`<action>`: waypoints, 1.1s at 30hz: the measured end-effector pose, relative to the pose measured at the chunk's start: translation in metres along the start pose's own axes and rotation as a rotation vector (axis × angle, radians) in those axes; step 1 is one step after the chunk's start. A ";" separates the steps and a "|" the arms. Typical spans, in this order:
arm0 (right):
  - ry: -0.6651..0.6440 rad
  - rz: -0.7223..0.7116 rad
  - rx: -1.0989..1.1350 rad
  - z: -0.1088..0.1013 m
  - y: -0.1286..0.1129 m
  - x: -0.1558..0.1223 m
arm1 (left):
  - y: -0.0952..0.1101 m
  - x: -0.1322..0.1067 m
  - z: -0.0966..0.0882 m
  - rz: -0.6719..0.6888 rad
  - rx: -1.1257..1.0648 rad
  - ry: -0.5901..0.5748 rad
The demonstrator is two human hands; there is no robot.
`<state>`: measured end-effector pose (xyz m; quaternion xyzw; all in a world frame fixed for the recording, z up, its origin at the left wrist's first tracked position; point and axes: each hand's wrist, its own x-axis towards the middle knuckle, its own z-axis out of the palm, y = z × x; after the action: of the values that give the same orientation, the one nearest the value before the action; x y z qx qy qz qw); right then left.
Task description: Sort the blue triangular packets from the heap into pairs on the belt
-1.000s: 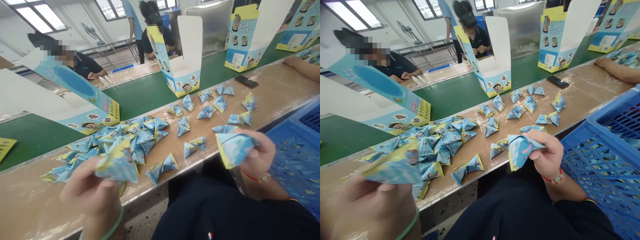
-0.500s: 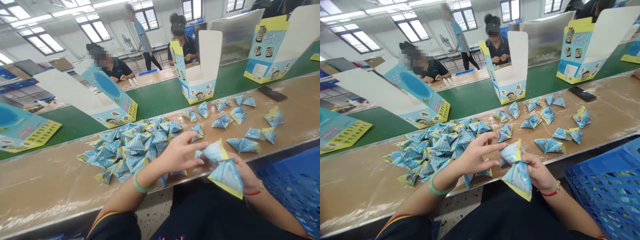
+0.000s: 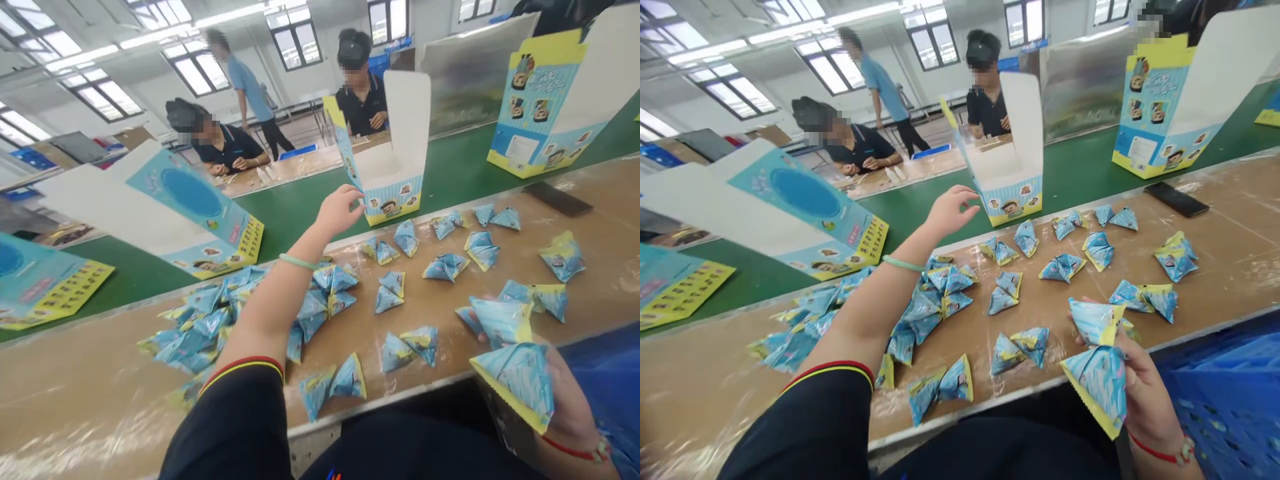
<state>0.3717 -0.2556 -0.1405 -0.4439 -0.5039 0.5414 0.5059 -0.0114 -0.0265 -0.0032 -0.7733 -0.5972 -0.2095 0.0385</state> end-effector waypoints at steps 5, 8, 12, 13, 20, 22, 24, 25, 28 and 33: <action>0.074 -0.158 0.046 0.007 -0.017 0.012 | 0.046 0.081 0.037 -0.161 0.181 -0.097; 0.105 -0.205 0.011 0.003 -0.020 0.014 | 0.058 0.087 0.047 -0.268 0.274 -0.196; 0.158 -0.167 -0.075 -0.002 -0.007 0.014 | 0.061 0.042 0.047 -0.187 0.308 -0.229; 0.163 -0.154 -0.104 -0.001 -0.003 0.015 | 0.063 0.028 0.045 -0.164 0.316 -0.252; -0.235 -0.053 -0.185 0.046 -0.023 0.047 | 0.072 -0.040 0.044 -0.033 0.276 -0.408; -0.454 -0.042 -0.149 0.068 -0.037 0.062 | 0.068 -0.047 0.045 0.011 0.247 -0.399; -0.576 -0.012 -0.116 0.089 -0.049 0.078 | 0.064 -0.054 0.046 0.032 0.216 -0.379; -0.599 0.002 -0.091 0.099 -0.054 0.087 | 0.062 -0.057 0.047 0.033 0.202 -0.370; -0.496 -0.082 0.006 0.126 -0.069 0.120 | 0.057 -0.066 0.048 0.050 0.149 -0.379; 0.031 -0.619 -0.182 0.176 -0.095 0.199 | 0.057 -0.076 0.047 0.061 0.144 -0.342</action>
<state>0.1884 -0.0762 -0.0231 -0.3211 -0.6536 0.3078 0.6123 0.0399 -0.0974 -0.0635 -0.8107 -0.5846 -0.0303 -0.0020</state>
